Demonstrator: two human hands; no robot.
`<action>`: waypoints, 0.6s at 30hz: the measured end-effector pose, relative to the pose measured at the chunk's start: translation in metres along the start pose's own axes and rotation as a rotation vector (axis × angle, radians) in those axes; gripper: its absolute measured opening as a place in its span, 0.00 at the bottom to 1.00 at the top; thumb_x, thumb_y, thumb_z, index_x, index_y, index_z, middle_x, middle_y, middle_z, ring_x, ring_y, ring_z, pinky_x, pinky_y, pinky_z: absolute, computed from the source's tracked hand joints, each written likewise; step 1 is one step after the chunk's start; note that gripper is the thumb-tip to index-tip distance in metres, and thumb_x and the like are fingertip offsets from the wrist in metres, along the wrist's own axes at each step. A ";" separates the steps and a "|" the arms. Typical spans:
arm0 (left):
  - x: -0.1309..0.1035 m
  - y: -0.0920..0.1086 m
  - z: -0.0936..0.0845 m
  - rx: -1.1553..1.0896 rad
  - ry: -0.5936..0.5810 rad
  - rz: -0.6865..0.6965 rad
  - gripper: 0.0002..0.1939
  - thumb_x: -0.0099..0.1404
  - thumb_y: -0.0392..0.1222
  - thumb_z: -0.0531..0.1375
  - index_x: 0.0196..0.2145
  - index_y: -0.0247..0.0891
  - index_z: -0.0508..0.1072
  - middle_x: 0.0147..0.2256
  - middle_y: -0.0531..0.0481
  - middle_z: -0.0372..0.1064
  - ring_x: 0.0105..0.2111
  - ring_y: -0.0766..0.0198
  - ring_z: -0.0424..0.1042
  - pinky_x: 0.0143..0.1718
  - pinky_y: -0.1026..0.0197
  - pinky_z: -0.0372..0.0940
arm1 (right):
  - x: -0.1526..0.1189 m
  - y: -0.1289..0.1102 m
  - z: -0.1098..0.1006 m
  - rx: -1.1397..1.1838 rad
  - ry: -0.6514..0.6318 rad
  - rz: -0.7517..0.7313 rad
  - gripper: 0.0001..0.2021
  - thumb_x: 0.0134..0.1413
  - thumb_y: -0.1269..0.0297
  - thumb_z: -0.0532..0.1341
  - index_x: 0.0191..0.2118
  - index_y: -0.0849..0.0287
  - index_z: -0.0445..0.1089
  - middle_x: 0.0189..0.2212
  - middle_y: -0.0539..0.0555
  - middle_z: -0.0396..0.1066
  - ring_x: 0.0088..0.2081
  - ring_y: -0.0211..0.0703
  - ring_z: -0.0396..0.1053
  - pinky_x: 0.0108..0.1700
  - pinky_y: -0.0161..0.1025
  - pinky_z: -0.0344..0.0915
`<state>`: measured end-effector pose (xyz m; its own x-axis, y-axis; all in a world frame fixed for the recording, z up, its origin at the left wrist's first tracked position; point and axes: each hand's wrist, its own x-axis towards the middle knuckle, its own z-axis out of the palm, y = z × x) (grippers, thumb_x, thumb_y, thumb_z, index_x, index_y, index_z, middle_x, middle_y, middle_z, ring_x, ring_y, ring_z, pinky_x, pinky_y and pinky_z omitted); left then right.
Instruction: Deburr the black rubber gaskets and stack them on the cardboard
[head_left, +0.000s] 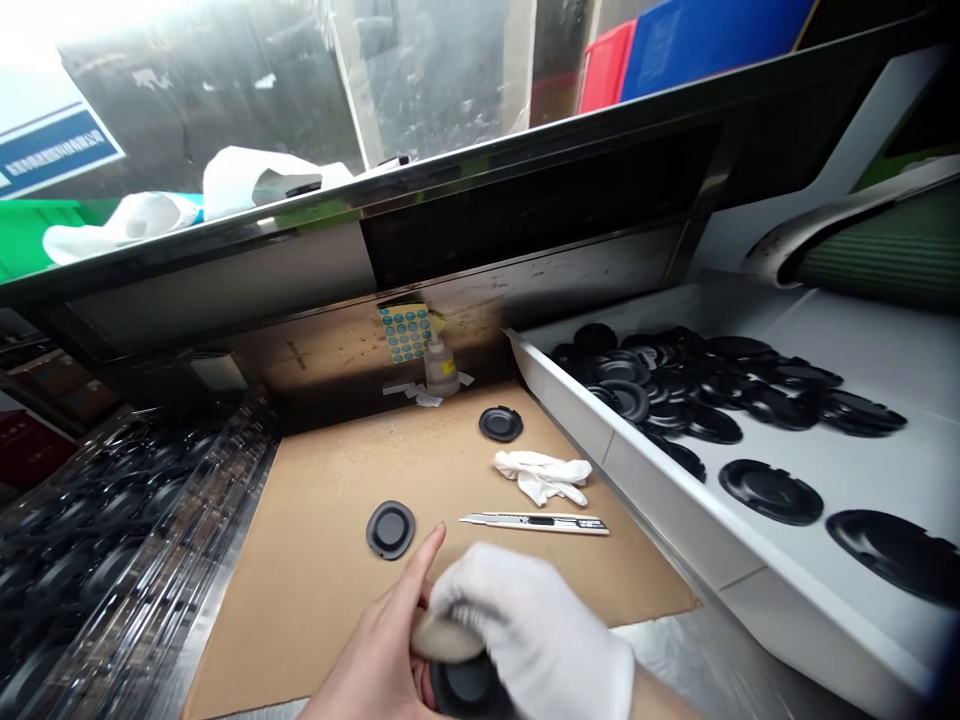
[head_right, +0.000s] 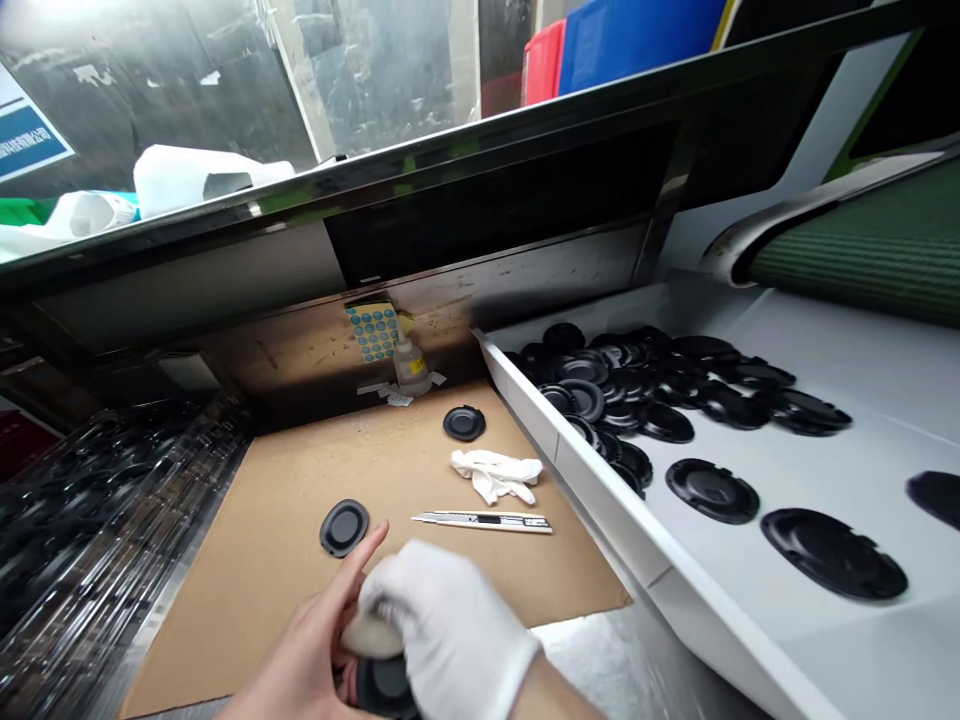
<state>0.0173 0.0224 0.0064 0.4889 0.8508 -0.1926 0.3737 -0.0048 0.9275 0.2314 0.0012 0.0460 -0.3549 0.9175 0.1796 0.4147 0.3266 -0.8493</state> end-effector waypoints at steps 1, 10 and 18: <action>0.000 -0.001 0.000 0.029 0.000 0.009 0.79 0.39 0.51 0.85 0.79 0.50 0.46 0.48 0.47 0.71 0.39 0.56 0.71 0.43 0.58 0.72 | -0.002 0.000 0.000 0.008 -0.003 0.003 0.03 0.57 0.63 0.66 0.35 0.53 0.78 0.32 0.50 0.79 0.34 0.45 0.76 0.41 0.37 0.73; -0.001 -0.001 -0.001 0.016 -0.025 -0.002 0.78 0.41 0.54 0.84 0.79 0.51 0.45 0.51 0.45 0.70 0.34 0.60 0.68 0.37 0.60 0.70 | -0.012 -0.008 -0.001 -0.004 -0.088 -0.008 0.02 0.55 0.63 0.69 0.36 0.49 0.79 0.30 0.48 0.77 0.31 0.42 0.73 0.37 0.36 0.69; -0.001 0.000 -0.002 0.063 -0.029 0.021 0.74 0.44 0.54 0.82 0.79 0.50 0.45 0.49 0.46 0.69 0.35 0.60 0.68 0.36 0.61 0.68 | 0.000 -0.018 -0.015 -0.008 -0.245 -0.040 0.04 0.52 0.62 0.71 0.35 0.50 0.80 0.31 0.46 0.79 0.31 0.40 0.74 0.35 0.34 0.68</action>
<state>0.0150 0.0227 0.0072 0.5198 0.8344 -0.1833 0.4115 -0.0565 0.9097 0.2368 -0.0012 0.0685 -0.5632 0.8217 0.0870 0.4024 0.3647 -0.8397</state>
